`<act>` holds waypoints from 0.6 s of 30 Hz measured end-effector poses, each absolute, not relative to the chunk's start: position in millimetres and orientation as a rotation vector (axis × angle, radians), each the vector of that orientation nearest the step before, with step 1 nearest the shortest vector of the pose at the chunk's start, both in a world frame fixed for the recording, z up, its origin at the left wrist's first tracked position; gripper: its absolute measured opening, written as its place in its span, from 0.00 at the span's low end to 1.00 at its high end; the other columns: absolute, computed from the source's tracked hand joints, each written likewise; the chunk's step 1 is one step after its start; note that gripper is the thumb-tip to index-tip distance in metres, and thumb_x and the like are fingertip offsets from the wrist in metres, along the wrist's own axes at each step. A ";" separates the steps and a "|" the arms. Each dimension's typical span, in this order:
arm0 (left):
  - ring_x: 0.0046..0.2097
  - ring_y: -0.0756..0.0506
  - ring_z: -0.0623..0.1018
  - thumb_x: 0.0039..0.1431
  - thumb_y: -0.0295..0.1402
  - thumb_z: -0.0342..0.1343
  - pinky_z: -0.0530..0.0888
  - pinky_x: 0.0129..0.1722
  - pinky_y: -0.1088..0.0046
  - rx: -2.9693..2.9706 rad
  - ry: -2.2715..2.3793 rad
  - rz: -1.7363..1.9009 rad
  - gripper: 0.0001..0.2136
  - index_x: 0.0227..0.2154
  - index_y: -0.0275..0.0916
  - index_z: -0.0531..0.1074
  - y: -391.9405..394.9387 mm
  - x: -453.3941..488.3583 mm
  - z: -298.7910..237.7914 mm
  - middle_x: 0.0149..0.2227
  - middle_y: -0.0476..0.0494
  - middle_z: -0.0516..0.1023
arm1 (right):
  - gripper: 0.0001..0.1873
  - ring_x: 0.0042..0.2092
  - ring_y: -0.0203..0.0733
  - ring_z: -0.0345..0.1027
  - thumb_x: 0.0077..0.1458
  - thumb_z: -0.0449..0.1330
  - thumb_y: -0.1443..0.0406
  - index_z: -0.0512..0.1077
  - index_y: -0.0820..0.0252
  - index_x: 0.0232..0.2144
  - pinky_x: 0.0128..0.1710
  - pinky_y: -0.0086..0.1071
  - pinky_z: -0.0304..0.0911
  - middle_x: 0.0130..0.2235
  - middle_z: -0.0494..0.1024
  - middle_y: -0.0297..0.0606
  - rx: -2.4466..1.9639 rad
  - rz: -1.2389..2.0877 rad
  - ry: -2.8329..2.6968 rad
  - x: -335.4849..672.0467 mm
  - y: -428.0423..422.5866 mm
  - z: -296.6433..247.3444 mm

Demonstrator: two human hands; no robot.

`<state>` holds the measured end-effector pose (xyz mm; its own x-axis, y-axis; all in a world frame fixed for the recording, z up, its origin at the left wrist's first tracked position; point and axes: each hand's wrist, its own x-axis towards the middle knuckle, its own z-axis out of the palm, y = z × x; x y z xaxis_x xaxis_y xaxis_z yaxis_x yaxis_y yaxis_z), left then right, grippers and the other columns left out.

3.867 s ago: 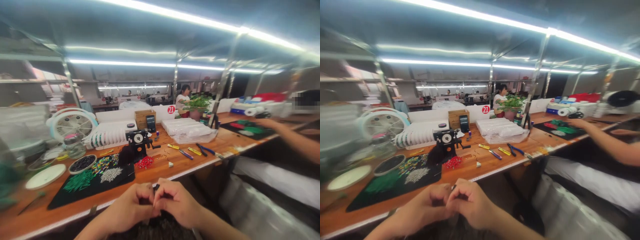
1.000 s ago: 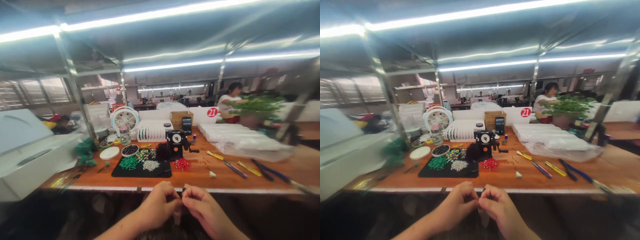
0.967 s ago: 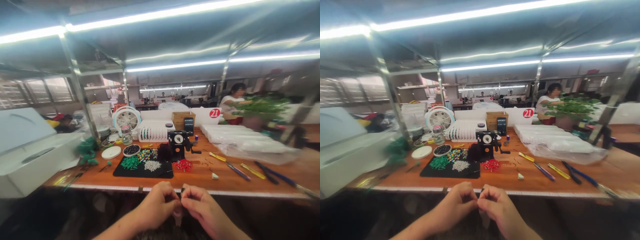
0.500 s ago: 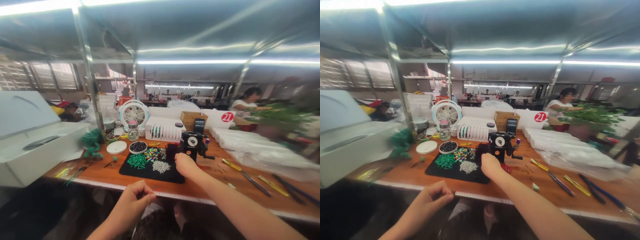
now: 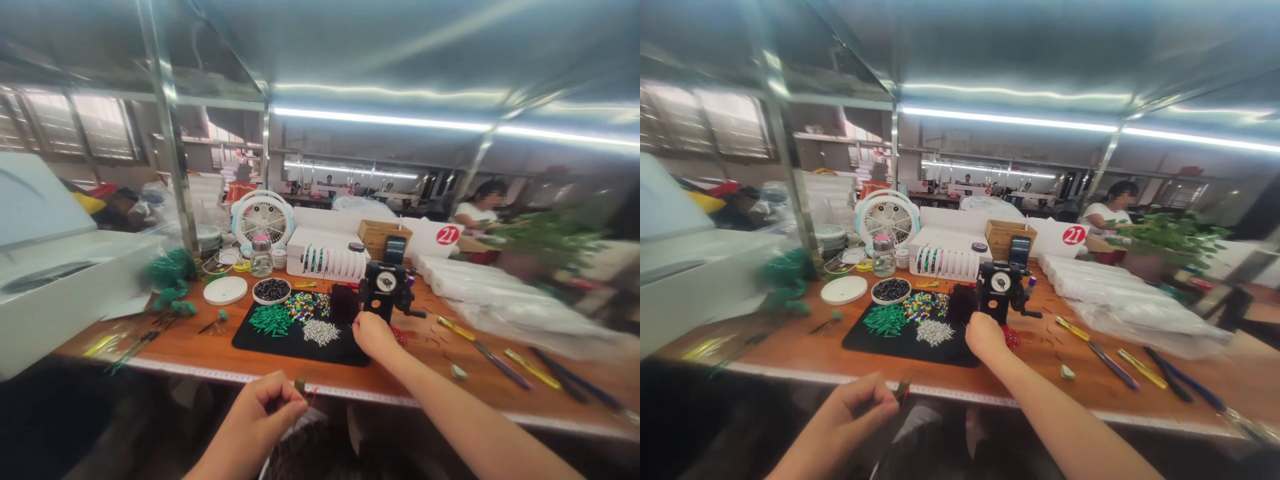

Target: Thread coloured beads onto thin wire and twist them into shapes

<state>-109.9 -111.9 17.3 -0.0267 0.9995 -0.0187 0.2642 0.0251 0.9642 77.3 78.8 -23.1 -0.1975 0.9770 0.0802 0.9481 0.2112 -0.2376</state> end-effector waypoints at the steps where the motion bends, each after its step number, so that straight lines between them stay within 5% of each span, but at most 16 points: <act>1: 0.28 0.49 0.65 0.50 0.40 0.57 0.61 0.30 0.75 1.373 1.437 1.065 0.12 0.20 0.37 0.67 -112.2 -110.4 17.1 0.23 0.49 0.69 | 0.12 0.41 0.51 0.73 0.54 0.52 0.69 0.76 0.67 0.32 0.41 0.35 0.63 0.36 0.78 0.52 -1.850 0.201 -2.264 75.9 79.2 -22.9; 13: 0.25 0.49 0.63 0.43 0.47 0.60 0.60 0.26 0.75 1.271 1.520 1.065 0.17 0.18 0.38 0.65 -98.2 -109.1 27.1 0.19 0.52 0.65 | 0.12 0.41 0.53 0.73 0.47 0.54 0.80 0.71 0.71 0.35 0.38 0.37 0.64 0.36 0.77 0.56 -1.764 0.271 -2.231 65.5 69.1 -10.1; 18: 0.28 0.49 0.65 0.45 0.47 0.59 0.61 0.30 0.75 1.404 1.582 1.228 0.16 0.20 0.38 0.68 -60.6 -117.1 35.4 0.21 0.52 0.67 | 0.09 0.42 0.48 0.72 0.55 0.49 0.77 0.67 0.70 0.37 0.39 0.35 0.63 0.39 0.75 0.53 -1.551 0.325 -2.166 70.4 56.7 5.9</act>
<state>-117.1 -60.6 35.4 -0.1852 0.9781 0.0952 0.3349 -0.0282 0.9418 70.4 56.7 5.9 -0.2634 0.9382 0.2244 0.8311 0.3388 -0.4410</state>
